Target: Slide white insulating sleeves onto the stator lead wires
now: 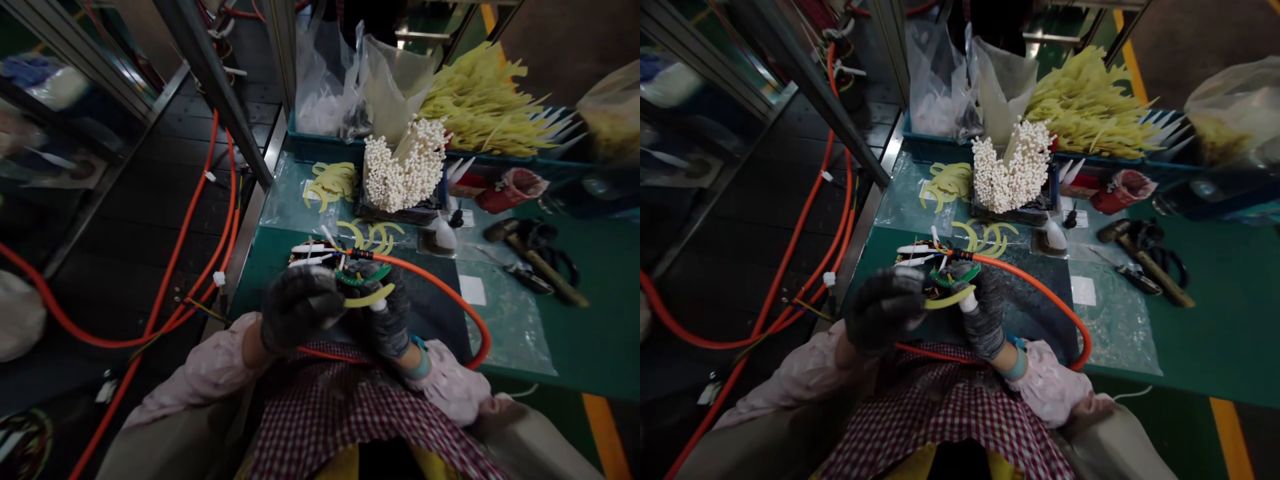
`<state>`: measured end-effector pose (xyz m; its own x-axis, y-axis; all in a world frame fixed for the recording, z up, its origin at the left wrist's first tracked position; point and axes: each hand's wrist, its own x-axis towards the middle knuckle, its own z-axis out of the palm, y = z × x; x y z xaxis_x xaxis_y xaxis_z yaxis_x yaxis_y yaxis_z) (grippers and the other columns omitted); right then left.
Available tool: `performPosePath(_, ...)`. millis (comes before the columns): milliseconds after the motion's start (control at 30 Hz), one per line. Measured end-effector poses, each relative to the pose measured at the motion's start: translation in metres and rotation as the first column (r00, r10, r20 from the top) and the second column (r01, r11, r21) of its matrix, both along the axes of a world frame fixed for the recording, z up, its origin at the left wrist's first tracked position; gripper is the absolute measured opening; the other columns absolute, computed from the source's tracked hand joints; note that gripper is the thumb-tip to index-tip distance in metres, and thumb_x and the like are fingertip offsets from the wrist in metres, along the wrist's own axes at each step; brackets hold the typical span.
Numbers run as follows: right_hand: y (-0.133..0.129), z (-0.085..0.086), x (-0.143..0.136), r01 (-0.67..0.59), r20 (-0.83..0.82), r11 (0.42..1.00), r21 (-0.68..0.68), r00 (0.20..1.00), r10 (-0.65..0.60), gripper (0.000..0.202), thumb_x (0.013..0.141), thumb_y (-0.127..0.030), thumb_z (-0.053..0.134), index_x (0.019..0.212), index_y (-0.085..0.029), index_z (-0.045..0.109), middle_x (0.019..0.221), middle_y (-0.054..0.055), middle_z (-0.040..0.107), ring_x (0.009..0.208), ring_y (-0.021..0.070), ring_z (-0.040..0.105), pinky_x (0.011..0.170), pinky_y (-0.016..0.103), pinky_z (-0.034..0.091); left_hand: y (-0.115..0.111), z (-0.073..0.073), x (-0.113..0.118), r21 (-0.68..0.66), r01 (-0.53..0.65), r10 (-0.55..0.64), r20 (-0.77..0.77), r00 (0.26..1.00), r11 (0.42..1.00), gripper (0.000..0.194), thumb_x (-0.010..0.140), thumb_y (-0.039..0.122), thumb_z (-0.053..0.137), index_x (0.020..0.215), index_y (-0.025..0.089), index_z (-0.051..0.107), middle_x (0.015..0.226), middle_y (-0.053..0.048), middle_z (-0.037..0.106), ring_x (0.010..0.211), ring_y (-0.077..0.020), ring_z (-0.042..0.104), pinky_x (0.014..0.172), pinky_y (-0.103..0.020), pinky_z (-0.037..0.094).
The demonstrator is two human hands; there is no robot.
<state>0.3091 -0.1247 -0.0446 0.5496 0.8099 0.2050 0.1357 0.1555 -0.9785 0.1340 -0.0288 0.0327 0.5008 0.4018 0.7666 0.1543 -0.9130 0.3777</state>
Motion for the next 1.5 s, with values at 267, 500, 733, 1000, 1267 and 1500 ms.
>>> performPosePath(267, 0.019, 0.025, 0.005, -0.056, 0.105, 0.996, 0.067, 0.993, 0.049, 0.032, 0.109, -0.059, 0.074, 0.111, -0.029, 0.087, 0.105, 0.005, 0.091, 0.096, 0.0292, 0.086, 0.093, 0.047, 0.073, 0.002, -0.005, 0.007, -0.094, -0.134, 0.122, -0.12, 0.985, 0.987, 0.013, 0.112, 0.032, 0.074, 0.107, 0.026, 0.084, 0.097, -0.004, 0.085, 0.086, -0.0188, 0.081, 0.074, -0.03, 0.065)
performPosePath(500, 0.014, 0.031, 0.014, -0.12, 0.1, 0.985, 0.123, 0.989, 0.108, 0.035, 0.108, -0.062, 0.074, 0.112, -0.029, 0.085, 0.103, 0.004, 0.091, 0.092, 0.0285, 0.088, 0.087, 0.044, 0.074, -0.002, 0.003, 0.006, -0.011, -0.115, 0.11, -0.199, 0.974, 0.993, 0.014, 0.111, 0.03, 0.075, 0.105, 0.025, 0.087, 0.098, -0.003, 0.088, 0.085, -0.0177, 0.085, 0.071, -0.025, 0.065)
performPosePath(733, 0.014, 0.034, 0.01, -0.207, 0.075, 0.967, 0.148, 0.977, 0.198, 0.036, 0.107, -0.066, 0.074, 0.105, -0.031, 0.081, 0.097, 0.003, 0.089, 0.089, 0.0281, 0.086, 0.085, 0.043, 0.074, 0.008, 0.008, 0.006, -0.188, -0.048, 0.024, -0.129, 0.991, 0.981, 0.015, 0.109, 0.041, 0.08, 0.111, 0.026, 0.083, 0.1, -0.002, 0.088, 0.087, -0.0173, 0.084, 0.079, -0.027, 0.069)
performPosePath(1000, 0.017, 0.035, 0.005, -0.215, 0.126, 0.961, 0.177, 0.973, 0.194, 0.031, 0.106, -0.061, 0.078, 0.102, -0.031, 0.082, 0.09, 0.001, 0.087, 0.08, 0.0246, 0.084, 0.075, 0.039, 0.072, 0.004, 0.005, 0.002, -0.039, -0.096, 0.089, -0.168, 0.982, 0.995, 0.011, 0.111, 0.033, 0.072, 0.102, 0.029, 0.078, 0.09, -0.002, 0.083, 0.081, -0.0209, 0.08, 0.069, -0.035, 0.062)
performPosePath(1267, 0.025, 0.029, 0.011, -0.143, 0.081, 0.97, 0.199, 0.988, 0.129, 0.036, 0.108, -0.065, 0.073, 0.104, -0.03, 0.082, 0.093, 0.002, 0.088, 0.082, 0.0271, 0.084, 0.079, 0.043, 0.072, 0.045, -0.008, -0.03, -0.179, -0.416, 0.312, -0.423, 0.851, 0.892, 0.064, 0.091, 0.071, 0.087, 0.131, 0.022, 0.077, 0.119, -0.012, 0.082, 0.105, -0.0313, 0.08, 0.091, -0.043, 0.066)
performPosePath(1500, 0.026, 0.028, 0.014, -0.215, 0.083, 0.959, 0.187, 0.976, 0.203, 0.034, 0.108, -0.064, 0.073, 0.104, -0.031, 0.082, 0.091, 0.001, 0.087, 0.081, 0.0265, 0.083, 0.077, 0.041, 0.071, 0.065, -0.009, -0.031, -0.369, -0.241, 0.017, -0.517, 0.856, 0.898, 0.05, 0.109, 0.068, 0.066, 0.122, 0.025, 0.087, 0.111, -0.008, 0.083, 0.092, -0.0256, 0.079, 0.084, -0.037, 0.064)
